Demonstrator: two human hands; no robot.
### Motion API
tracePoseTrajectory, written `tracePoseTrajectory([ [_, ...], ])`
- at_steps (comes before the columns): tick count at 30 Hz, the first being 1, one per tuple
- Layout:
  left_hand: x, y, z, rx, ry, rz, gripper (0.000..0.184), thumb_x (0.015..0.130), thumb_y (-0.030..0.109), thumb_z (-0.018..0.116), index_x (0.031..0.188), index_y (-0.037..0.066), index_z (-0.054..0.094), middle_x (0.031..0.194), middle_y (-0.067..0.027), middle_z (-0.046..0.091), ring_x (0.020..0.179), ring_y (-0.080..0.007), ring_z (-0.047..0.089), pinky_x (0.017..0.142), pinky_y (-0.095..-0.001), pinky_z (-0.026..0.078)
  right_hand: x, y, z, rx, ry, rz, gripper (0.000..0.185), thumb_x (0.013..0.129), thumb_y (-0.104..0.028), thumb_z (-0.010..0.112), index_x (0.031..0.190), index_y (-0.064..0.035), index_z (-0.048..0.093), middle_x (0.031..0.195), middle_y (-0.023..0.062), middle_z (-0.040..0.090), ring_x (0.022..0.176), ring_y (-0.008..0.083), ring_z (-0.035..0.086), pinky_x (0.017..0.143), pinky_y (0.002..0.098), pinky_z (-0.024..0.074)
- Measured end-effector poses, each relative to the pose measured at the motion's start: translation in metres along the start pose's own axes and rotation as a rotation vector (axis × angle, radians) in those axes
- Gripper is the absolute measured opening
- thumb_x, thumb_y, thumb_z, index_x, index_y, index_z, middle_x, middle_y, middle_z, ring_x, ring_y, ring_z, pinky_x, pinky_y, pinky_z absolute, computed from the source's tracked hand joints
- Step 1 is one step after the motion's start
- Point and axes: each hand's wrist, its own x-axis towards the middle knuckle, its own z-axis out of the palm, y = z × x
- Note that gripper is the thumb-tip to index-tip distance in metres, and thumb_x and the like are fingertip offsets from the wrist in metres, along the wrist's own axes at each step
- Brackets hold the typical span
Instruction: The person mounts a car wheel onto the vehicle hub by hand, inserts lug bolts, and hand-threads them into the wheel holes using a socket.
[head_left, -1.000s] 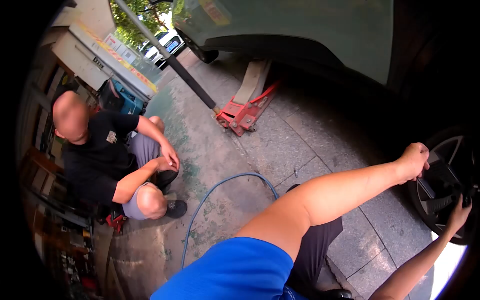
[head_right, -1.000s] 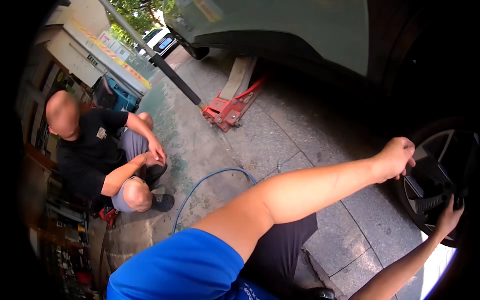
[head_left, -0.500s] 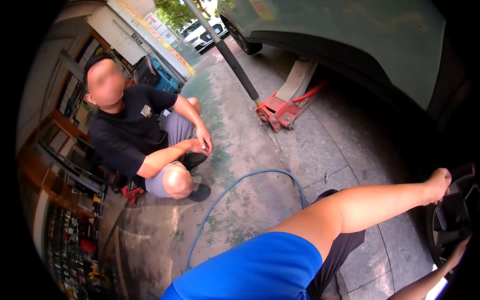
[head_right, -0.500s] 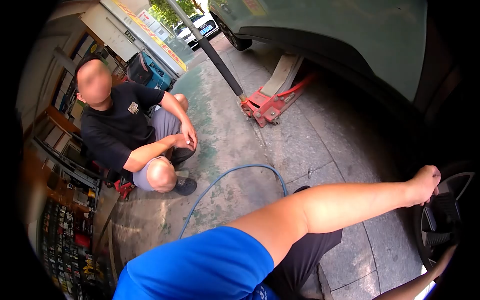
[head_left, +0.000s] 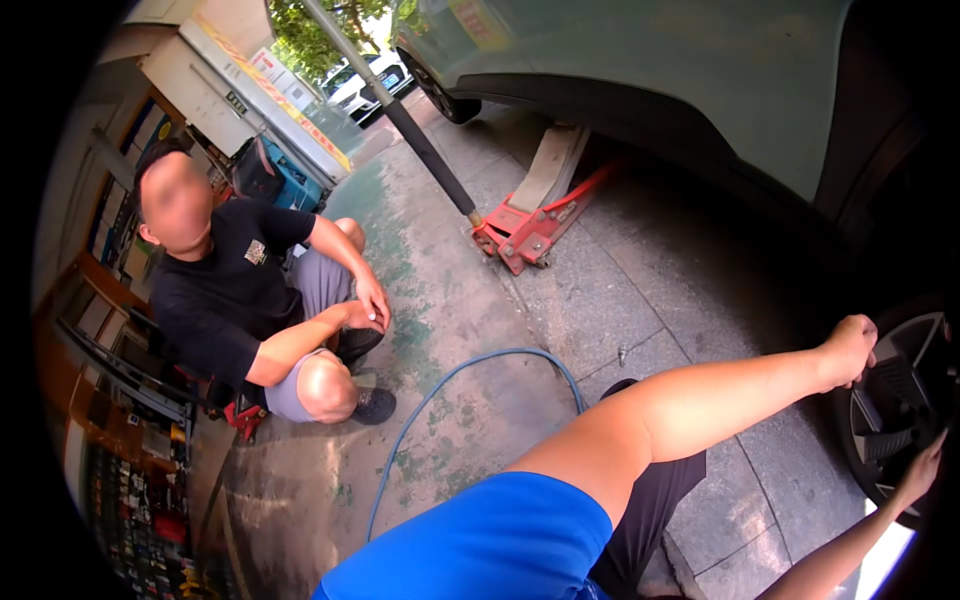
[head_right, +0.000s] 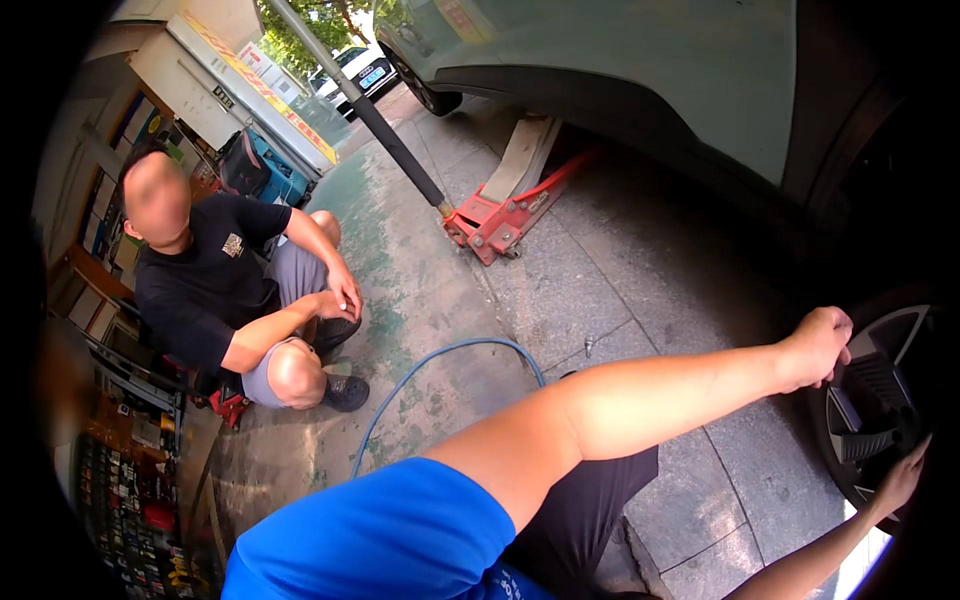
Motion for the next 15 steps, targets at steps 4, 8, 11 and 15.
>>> tracePoseTrajectory([
  [4,-0.005,0.004,0.0,0.017,0.003,-0.015,0.028,0.099,0.019,0.038,0.116,0.0,0.049,0.077,-0.0104,0.059,0.043,-0.0134,0.047,0.034,-0.0266,0.039,0.004,-0.038,-0.013,0.176,0.084,0.263,0.043,0.098,-0.03,0.037,0.138,-0.0164,0.045,0.126,0.0195,0.055,0.116,0.033,0.053,0.097,0.0362,0.0405],
  [8,-0.003,0.001,0.003,0.026,-0.01,-0.009,0.029,0.099,0.019,0.039,0.118,0.0,0.049,0.079,-0.0113,0.06,0.044,-0.013,0.048,0.035,-0.0262,0.04,0.005,-0.045,-0.04,-0.257,-0.218,0.181,0.051,0.095,-0.037,0.046,0.132,-0.0021,0.048,0.128,0.0198,0.055,0.116,0.0337,0.053,0.096,0.0368,0.0409],
  [11,-0.002,0.001,0.005,0.055,-0.019,-0.023,0.029,0.099,0.019,0.039,0.118,0.0,0.049,0.08,-0.0118,0.06,0.045,-0.013,0.048,0.036,-0.0261,0.04,0.002,-0.056,-0.044,-0.074,-0.153,0.223,0.049,0.094,-0.033,0.05,0.132,-0.0019,0.049,0.126,0.0198,0.056,0.117,0.0327,0.053,0.096,0.0366,0.0411],
  [15,0.002,-0.007,0.008,0.045,-0.015,-0.004,0.028,0.099,0.018,0.039,0.117,0.0,0.05,0.078,-0.0103,0.06,0.045,-0.0128,0.047,0.035,-0.0259,0.039,0.008,-0.052,-0.032,-0.024,-0.002,0.194,0.041,0.095,-0.027,0.047,0.128,-0.0044,0.05,0.12,0.0209,0.058,0.112,0.0324,0.055,0.094,0.0376,0.0423],
])
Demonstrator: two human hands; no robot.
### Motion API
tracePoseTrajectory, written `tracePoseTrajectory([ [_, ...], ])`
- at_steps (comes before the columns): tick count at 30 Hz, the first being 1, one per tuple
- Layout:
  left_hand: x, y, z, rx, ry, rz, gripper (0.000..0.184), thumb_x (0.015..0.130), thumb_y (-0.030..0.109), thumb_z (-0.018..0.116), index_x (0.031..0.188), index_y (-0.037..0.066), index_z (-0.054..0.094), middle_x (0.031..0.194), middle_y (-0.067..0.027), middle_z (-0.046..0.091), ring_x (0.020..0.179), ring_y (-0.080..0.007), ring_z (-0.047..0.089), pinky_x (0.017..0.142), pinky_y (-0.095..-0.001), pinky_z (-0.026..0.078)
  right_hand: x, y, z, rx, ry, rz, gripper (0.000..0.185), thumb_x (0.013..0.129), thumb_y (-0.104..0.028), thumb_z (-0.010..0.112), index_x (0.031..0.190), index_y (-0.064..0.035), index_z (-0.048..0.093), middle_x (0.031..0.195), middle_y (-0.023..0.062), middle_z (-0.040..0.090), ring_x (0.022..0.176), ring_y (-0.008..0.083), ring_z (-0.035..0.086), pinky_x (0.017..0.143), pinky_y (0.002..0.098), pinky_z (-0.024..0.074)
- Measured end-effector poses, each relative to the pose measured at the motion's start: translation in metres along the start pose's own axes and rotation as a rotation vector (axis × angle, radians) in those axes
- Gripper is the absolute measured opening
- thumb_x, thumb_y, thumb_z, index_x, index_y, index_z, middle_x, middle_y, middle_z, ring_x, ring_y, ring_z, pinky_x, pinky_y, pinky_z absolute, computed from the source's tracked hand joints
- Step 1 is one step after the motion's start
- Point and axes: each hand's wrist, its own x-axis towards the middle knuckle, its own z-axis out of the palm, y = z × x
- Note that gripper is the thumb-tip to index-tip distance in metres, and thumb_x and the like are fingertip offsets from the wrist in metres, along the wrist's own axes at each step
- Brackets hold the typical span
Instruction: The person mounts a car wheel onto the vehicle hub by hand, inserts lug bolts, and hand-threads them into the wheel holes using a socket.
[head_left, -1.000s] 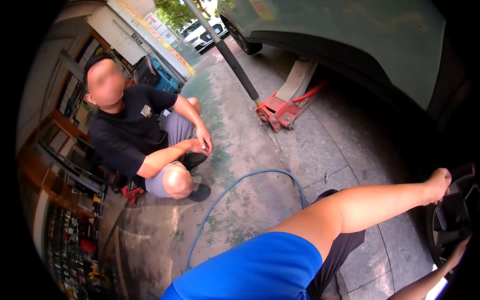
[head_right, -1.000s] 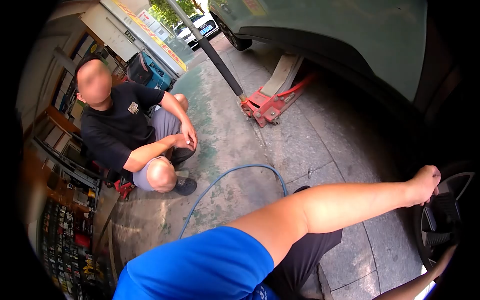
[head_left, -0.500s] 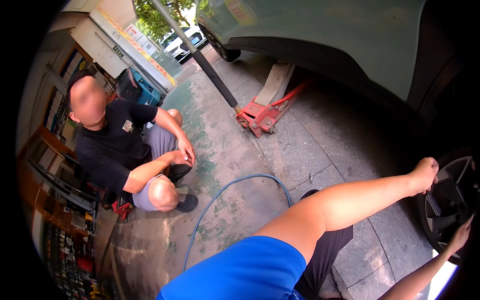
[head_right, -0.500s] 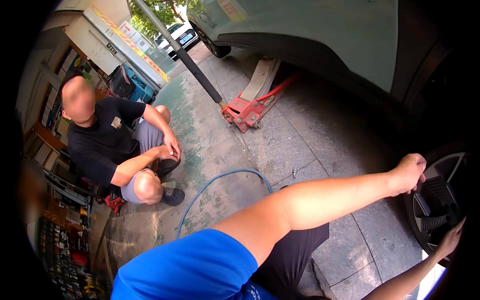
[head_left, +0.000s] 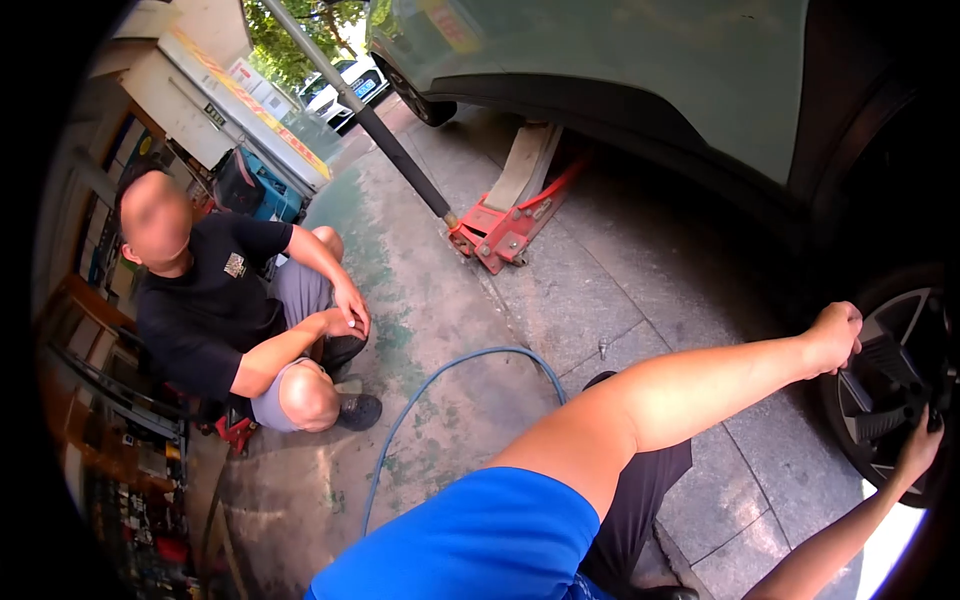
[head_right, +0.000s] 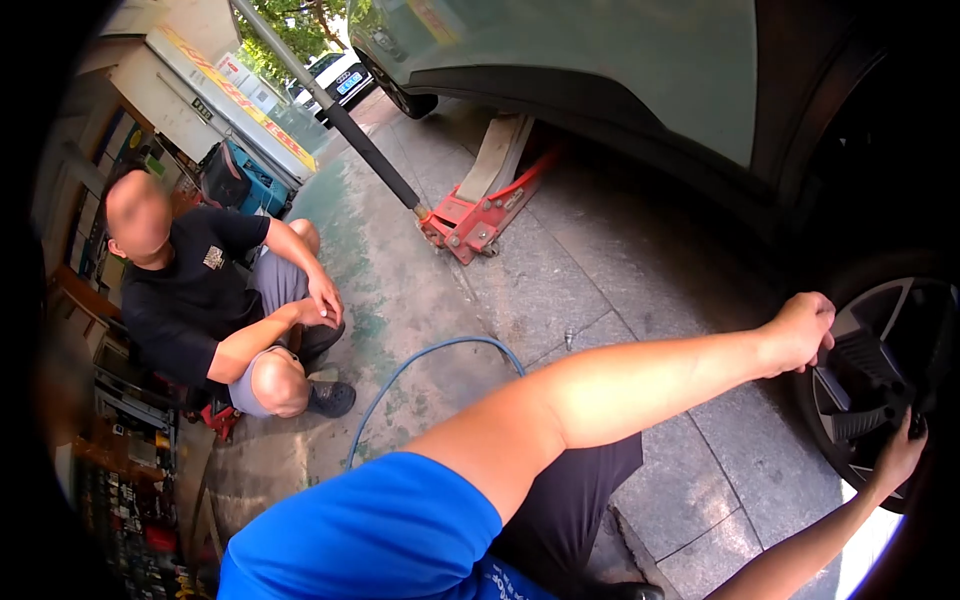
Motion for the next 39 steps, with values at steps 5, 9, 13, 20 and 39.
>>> tracePoseTrajectory([
  [5,0.01,-0.013,0.006,0.01,0.004,-0.008,0.022,0.098,0.016,0.038,0.108,0.002,0.051,0.071,-0.0103,0.057,0.04,-0.0145,0.045,0.031,-0.0283,0.037,-0.026,-0.117,-0.09,0.212,0.059,0.237,0.046,0.09,-0.038,0.058,0.095,0.0067,0.065,0.096,0.0269,0.065,0.087,0.0363,0.065,0.079,0.0416,0.0512],
  [9,0.006,-0.011,0.01,-0.012,0.004,-0.016,0.021,0.098,0.016,0.038,0.107,0.002,0.05,0.069,-0.01,0.056,0.039,-0.015,0.044,0.03,-0.0289,0.036,-0.025,-0.115,-0.073,0.13,0.24,-0.041,0.061,0.084,-0.054,0.058,0.105,0.0035,0.065,0.087,0.0283,0.066,0.075,0.0354,0.068,0.063,0.0429,0.0551],
  [13,0.006,-0.013,0.009,-0.017,0.013,-0.007,0.02,0.098,0.015,0.038,0.107,0.002,0.05,0.069,-0.0104,0.056,0.038,-0.0152,0.044,0.03,-0.029,0.035,-0.019,-0.103,-0.065,0.056,0.111,0.119,0.057,0.083,-0.049,0.062,0.105,0.004,0.064,0.089,0.0281,0.066,0.076,0.0372,0.067,0.063,0.0457,0.0538],
  [20,0.01,-0.013,0.004,-0.015,0.015,0.017,0.022,0.098,0.015,0.038,0.108,0.001,0.05,0.07,-0.0113,0.057,0.038,-0.0158,0.045,0.029,-0.029,0.036,-0.022,-0.101,-0.061,0.091,0.295,0.009,0.059,0.083,-0.051,0.062,0.102,0.005,0.063,0.091,0.0273,0.066,0.078,0.0395,0.066,0.065,0.0479,0.0534],
  [39,0.009,0.014,-0.019,-0.106,0.06,0.039,0.028,0.099,0.02,0.036,0.118,0.002,0.046,0.078,-0.0122,0.059,0.041,-0.0146,0.046,0.033,-0.0274,0.038,0.013,0.09,0.078,0.067,0.063,-0.31,0.048,0.1,-0.018,0.026,0.145,0.0004,0.024,0.15,0.0118,0.027,0.138,0.0196,0.027,0.115,0.0328,0.0178],
])
